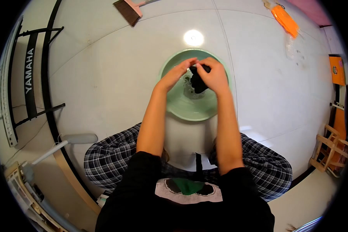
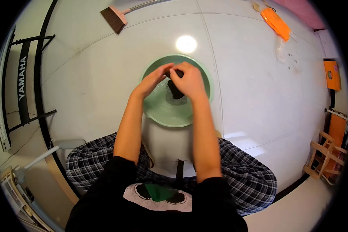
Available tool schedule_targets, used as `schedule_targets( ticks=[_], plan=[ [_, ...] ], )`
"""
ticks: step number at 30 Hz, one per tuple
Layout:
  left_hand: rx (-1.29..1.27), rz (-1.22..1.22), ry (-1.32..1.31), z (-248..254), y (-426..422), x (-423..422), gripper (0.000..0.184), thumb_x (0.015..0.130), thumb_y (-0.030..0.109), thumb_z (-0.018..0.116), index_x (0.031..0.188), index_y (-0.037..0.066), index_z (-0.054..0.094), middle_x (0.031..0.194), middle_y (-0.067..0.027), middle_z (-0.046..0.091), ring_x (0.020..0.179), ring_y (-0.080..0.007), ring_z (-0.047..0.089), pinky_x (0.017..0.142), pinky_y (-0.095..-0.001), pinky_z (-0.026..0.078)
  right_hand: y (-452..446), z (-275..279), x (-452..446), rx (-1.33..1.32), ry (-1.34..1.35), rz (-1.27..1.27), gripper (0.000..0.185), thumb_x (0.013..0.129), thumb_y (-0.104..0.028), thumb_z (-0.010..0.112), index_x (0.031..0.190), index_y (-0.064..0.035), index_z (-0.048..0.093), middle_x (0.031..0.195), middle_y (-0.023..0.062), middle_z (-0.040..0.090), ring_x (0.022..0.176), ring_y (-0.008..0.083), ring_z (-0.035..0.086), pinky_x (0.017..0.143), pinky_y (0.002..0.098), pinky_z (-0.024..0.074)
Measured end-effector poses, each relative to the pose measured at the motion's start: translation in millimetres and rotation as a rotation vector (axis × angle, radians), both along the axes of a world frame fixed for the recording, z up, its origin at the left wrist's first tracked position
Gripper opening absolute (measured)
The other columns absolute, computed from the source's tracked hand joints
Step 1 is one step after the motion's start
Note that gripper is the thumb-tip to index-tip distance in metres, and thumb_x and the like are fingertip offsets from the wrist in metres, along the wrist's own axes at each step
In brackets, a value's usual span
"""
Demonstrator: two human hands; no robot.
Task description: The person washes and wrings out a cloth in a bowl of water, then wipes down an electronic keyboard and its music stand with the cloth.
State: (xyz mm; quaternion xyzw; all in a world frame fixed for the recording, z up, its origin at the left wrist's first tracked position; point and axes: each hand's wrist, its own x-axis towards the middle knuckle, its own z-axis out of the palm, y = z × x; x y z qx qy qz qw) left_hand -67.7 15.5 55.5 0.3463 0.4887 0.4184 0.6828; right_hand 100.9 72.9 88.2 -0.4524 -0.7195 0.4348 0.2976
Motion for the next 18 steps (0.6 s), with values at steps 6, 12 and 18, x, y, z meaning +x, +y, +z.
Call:
schedule_targets(
  ticks=[6,12,18],
  plan=[
    [0.134,-0.059,0.281,17,-5,33,0.094,0.063,0.018,0.082,0.14,0.008,0.03,0.134,-0.01,0.045,0.124,-0.0217,0.041,0.103,-0.0357,0.034,32,19,-18,-0.229,-0.139,0.047,0.034,0.083,-0.033,0.062,0.077,0.0005,0.066,0.061,0.0155,0.059,0.052,0.0235,0.054,0.054,0.0332,0.0444],
    [0.093,0.124,0.404,-14,-12,42,0.062,0.063,0.005,0.069,0.122,0.002,0.049,0.11,-0.009,0.059,0.102,-0.0217,0.056,0.089,-0.0347,0.045,19,-32,-11,-0.603,0.206,-0.224,0.032,0.085,-0.029,0.063,0.077,0.0024,0.066,0.068,0.0083,0.063,0.061,0.0151,0.057,0.058,0.0294,0.0454],
    [-0.032,0.45,-0.005,-42,-13,47,0.053,0.061,-0.004,0.054,0.114,0.002,0.056,0.101,-0.0106,0.059,0.091,-0.0171,0.058,0.079,-0.0274,0.047,-25,-82,11,-0.872,0.719,-0.526,0.021,0.086,-0.018,0.059,0.093,0.0019,0.064,0.089,0.0078,0.064,0.078,0.0165,0.06,0.07,0.0296,0.0482]
  ],
)
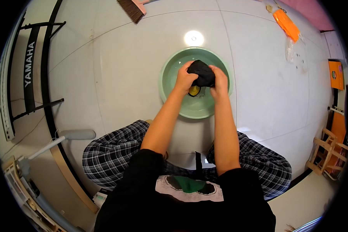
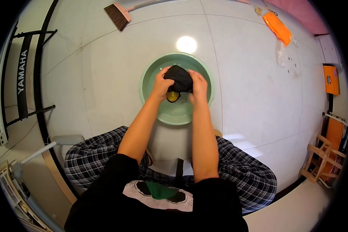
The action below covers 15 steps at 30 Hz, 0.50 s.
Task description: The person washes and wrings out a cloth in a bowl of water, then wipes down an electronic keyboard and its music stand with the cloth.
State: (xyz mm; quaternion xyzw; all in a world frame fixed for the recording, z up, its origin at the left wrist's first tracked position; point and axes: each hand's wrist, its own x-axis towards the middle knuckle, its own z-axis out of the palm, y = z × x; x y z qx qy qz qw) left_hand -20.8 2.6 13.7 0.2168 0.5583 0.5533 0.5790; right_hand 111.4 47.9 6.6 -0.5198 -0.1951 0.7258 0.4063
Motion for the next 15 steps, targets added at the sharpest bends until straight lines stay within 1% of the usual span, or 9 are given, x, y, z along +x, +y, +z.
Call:
schedule_targets(
  ticks=[1,2,3,5,6,9,11,12,15],
  plan=[
    [0.073,0.092,-0.129,4,1,5,0.055,0.062,-0.005,0.05,0.116,0.002,0.055,0.101,-0.0109,0.059,0.092,-0.0175,0.058,0.08,-0.0275,0.047,-7,-5,-2,-0.098,0.112,-0.085,0.021,0.086,-0.017,0.057,0.095,0.0015,0.064,0.091,0.0079,0.064,0.081,0.0174,0.06,0.071,0.0302,0.0484],
    [0.072,0.088,-0.132,9,1,9,0.055,0.062,-0.005,0.05,0.116,0.002,0.055,0.101,-0.0109,0.059,0.092,-0.0175,0.058,0.08,-0.0275,0.047,-13,-11,-4,-0.222,0.14,-0.068,0.025,0.087,-0.022,0.053,0.1,-0.0021,0.061,0.098,0.0096,0.062,0.088,0.0213,0.06,0.074,0.036,0.0494],
    [0.087,0.162,-0.14,12,1,12,0.056,0.062,-0.004,0.048,0.117,0.001,0.054,0.102,-0.0103,0.057,0.091,-0.0179,0.057,0.081,-0.0284,0.048,-13,1,-7,-0.223,0.138,-0.072,0.025,0.087,-0.022,0.053,0.1,-0.0021,0.061,0.098,0.0096,0.062,0.088,0.0213,0.06,0.074,0.036,0.0494],
    [0.097,0.231,-0.148,17,0,14,0.057,0.061,-0.003,0.045,0.118,-0.001,0.052,0.103,-0.0097,0.056,0.09,-0.0182,0.057,0.081,-0.0293,0.048,-12,36,-10,-0.609,0.287,0.045,0.031,0.087,-0.029,0.05,0.105,-0.0056,0.058,0.104,0.012,0.059,0.094,0.026,0.058,0.079,0.0448,0.0496],
    [0.152,0.196,-0.059,22,0,12,0.058,0.061,-0.003,0.044,0.118,0.0,0.052,0.102,-0.0095,0.056,0.089,-0.0185,0.056,0.081,-0.0296,0.048,-11,36,-7,-0.602,0.371,0.172,0.033,0.087,-0.033,0.048,0.109,-0.0083,0.054,0.11,0.0139,0.056,0.098,0.0307,0.057,0.081,0.0528,0.0484],
    [0.211,0.09,0.041,25,-4,1,0.059,0.059,-0.002,0.046,0.117,0.007,0.054,0.106,-0.0103,0.052,0.092,-0.0239,0.054,0.084,-0.0331,0.047,-11,42,-6,-0.674,0.363,0.129,0.034,0.087,-0.032,0.046,0.11,-0.0075,0.053,0.111,0.0146,0.055,0.099,0.0329,0.057,0.082,0.0556,0.0482],
    [0.302,-0.248,0.938,-1,-6,-9,0.059,0.06,-0.002,0.049,0.117,0.011,0.056,0.117,-0.0113,0.046,0.104,-0.0304,0.049,0.092,-0.0373,0.044,-10,23,-1,-0.687,0.313,0.076,0.033,0.088,-0.032,0.046,0.111,-0.0092,0.054,0.112,0.0144,0.056,0.101,0.0322,0.056,0.084,0.056,0.0474],
    [0.241,-0.331,0.814,3,-8,-10,0.062,0.059,-0.002,0.054,0.119,0.015,0.056,0.133,-0.0112,0.037,0.123,-0.0338,0.036,0.102,-0.0406,0.037,-9,14,2,-0.698,0.264,0.021,0.033,0.088,-0.032,0.047,0.112,-0.0108,0.055,0.112,0.0142,0.056,0.103,0.0316,0.056,0.085,0.0563,0.0466],
    [0.19,-0.495,0.606,37,-4,-9,0.065,0.06,0.001,0.064,0.123,0.016,0.055,0.144,-0.0097,0.03,0.134,-0.0306,0.027,0.106,-0.0416,0.032,-7,5,13,-0.62,0.209,0.144,0.031,0.087,-0.03,0.049,0.109,-0.0091,0.057,0.106,0.0129,0.06,0.099,0.0293,0.059,0.082,0.0539,0.0498]
  ],
)
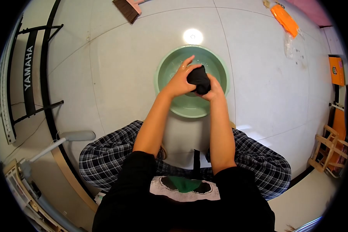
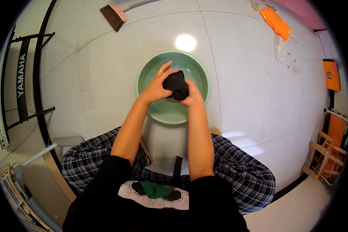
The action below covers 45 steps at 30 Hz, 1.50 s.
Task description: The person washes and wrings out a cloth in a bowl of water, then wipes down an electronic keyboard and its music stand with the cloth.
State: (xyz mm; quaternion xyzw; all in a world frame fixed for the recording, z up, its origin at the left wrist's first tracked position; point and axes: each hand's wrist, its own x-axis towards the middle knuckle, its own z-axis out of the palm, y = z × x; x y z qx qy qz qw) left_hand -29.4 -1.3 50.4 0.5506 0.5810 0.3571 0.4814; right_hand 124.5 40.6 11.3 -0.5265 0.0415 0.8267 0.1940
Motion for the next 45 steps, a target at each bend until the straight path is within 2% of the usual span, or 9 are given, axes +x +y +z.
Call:
schedule_targets(
  ticks=[5,11,13,17,22,24,33,42,45],
  plan=[
    [0.098,-0.235,0.217,17,7,15,0.058,0.064,0.017,0.078,0.118,0.011,0.055,0.15,-0.0085,0.023,0.134,-0.0316,0.029,0.106,-0.041,0.033,10,12,9,0.019,0.082,0.054,0.029,0.088,-0.027,0.049,0.105,-0.0054,0.057,0.103,0.0135,0.062,0.087,0.0291,0.062,0.072,0.0465,0.0523],
    [0.135,0.026,0.161,-9,3,36,0.031,0.067,0.014,0.077,0.086,0.003,0.055,0.119,-0.0104,0.06,0.107,-0.0286,0.057,0.087,-0.0365,0.047,-10,-21,-7,0.018,0.241,-0.064,0.023,0.089,-0.021,0.048,0.101,-0.0028,0.056,0.095,0.0117,0.062,0.082,0.0256,0.064,0.066,0.0376,0.0539],
    [0.062,0.275,0.065,-15,-1,42,0.023,0.07,0.011,0.074,0.082,0.002,0.056,0.093,-0.0093,0.067,0.087,-0.0218,0.063,0.077,-0.0321,0.049,-15,-19,-18,0.067,0.091,-0.202,0.02,0.088,-0.016,0.047,0.099,-0.0022,0.056,0.092,0.0103,0.061,0.079,0.0236,0.063,0.064,0.0366,0.053],
    [-0.044,0.708,0.012,-23,-5,53,0.018,0.075,0.01,0.071,0.085,0.003,0.059,0.076,-0.0071,0.062,0.071,-0.0149,0.057,0.068,-0.029,0.048,-25,-21,-40,0.198,-0.124,-0.387,0.015,0.084,-0.011,0.05,0.092,0.0009,0.057,0.086,0.0093,0.06,0.071,0.021,0.059,0.058,0.0339,0.0494],
    [-0.111,0.944,-0.152,-33,-5,49,0.016,0.081,0.008,0.065,0.096,0.004,0.063,0.081,-0.0065,0.06,0.07,-0.0142,0.055,0.066,-0.0277,0.047,-41,-29,-59,0.516,-0.496,-0.325,0.019,0.079,-0.009,0.049,0.081,0.0045,0.062,0.076,0.013,0.061,0.067,0.0231,0.058,0.062,0.0332,0.0465],
    [-0.207,1.1,-0.518,-39,-7,46,0.016,0.083,0.008,0.063,0.098,0.003,0.064,0.083,-0.006,0.06,0.07,-0.0147,0.055,0.065,-0.0262,0.046,-44,-25,-63,0.837,-0.919,-0.082,0.021,0.077,-0.01,0.049,0.081,0.0036,0.063,0.076,0.0164,0.062,0.067,0.026,0.058,0.066,0.0349,0.0465],
    [-0.459,1.152,-0.946,-50,-4,27,0.016,0.084,0.008,0.06,0.097,0.001,0.058,0.083,-0.0089,0.058,0.07,-0.0183,0.057,0.062,-0.0306,0.05,-46,-11,-62,1.239,-1.126,0.139,0.015,0.073,-0.012,0.052,0.077,-0.0031,0.063,0.078,0.0127,0.062,0.069,0.0324,0.06,0.066,0.0399,0.0485],
    [-0.376,0.979,-0.789,-10,9,14,0.017,0.078,0.007,0.067,0.088,0.003,0.054,0.079,-0.008,0.057,0.071,-0.0173,0.057,0.061,-0.029,0.05,-55,7,-68,1.396,-0.96,0.108,0.031,0.08,-0.017,0.055,0.107,-0.0006,0.056,0.109,0.0161,0.053,0.102,0.0338,0.052,0.088,0.0407,0.0419],
    [-0.012,0.949,-0.23,-23,10,6,0.014,0.073,0.002,0.064,0.082,0.004,0.052,0.078,-0.0058,0.058,0.071,-0.0167,0.058,0.065,-0.0308,0.049,-58,-4,-80,0.905,-0.635,-0.03,0.057,0.09,-0.035,0.053,0.135,-0.0034,0.037,0.131,0.0178,0.04,0.113,0.032,0.047,0.096,0.0384,0.0386]
  ],
)
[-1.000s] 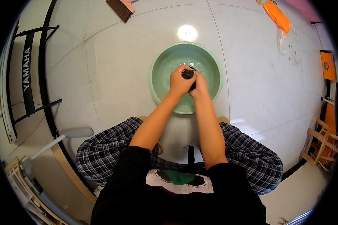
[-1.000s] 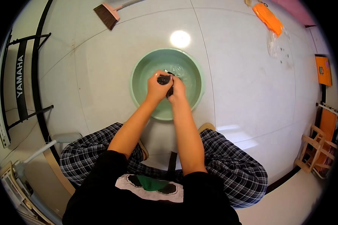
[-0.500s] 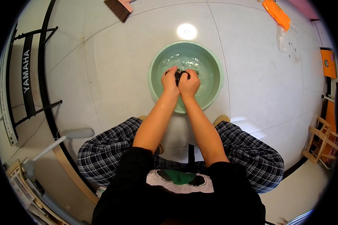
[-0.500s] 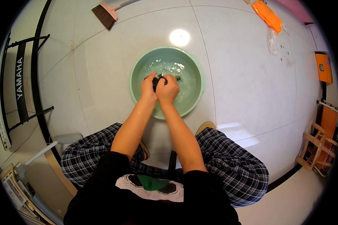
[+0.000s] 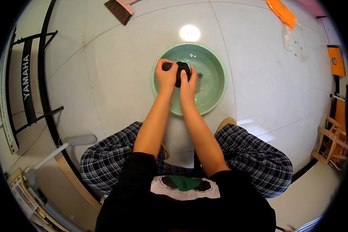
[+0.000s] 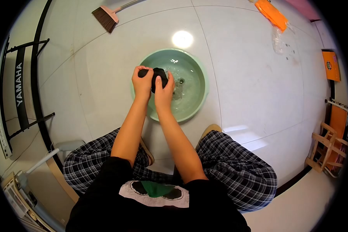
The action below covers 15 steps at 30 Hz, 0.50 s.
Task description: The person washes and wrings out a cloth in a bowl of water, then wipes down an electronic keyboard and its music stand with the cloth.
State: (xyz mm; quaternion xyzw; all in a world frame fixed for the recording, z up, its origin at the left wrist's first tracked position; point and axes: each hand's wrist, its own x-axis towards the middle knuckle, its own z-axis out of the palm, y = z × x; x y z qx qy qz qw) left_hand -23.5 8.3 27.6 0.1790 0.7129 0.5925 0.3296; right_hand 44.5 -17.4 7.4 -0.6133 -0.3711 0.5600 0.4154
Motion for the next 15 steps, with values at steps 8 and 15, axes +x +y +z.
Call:
schedule_targets(
  ticks=[8,15],
  plan=[
    [0.157,-0.877,0.695,37,0,11,0.017,0.063,0.0,0.064,0.077,0.004,0.056,0.081,-0.0077,0.058,0.076,-0.0273,0.057,0.068,-0.0342,0.048,76,22,74,-0.911,0.78,0.429,0.059,0.088,-0.057,0.049,0.115,-0.0049,0.052,0.114,0.0135,0.056,0.1,0.0297,0.058,0.083,0.0511,0.0498],
    [0.412,-0.982,0.867,34,2,25,0.015,0.058,0.0,0.064,0.07,0.007,0.058,0.079,-0.0052,0.06,0.081,-0.0261,0.058,0.074,-0.0374,0.048,62,25,58,-0.902,0.88,0.175,0.04,0.09,-0.047,0.051,0.094,-0.008,0.059,0.095,0.0069,0.061,0.084,0.0183,0.06,0.072,0.0366,0.0518]
  ],
)
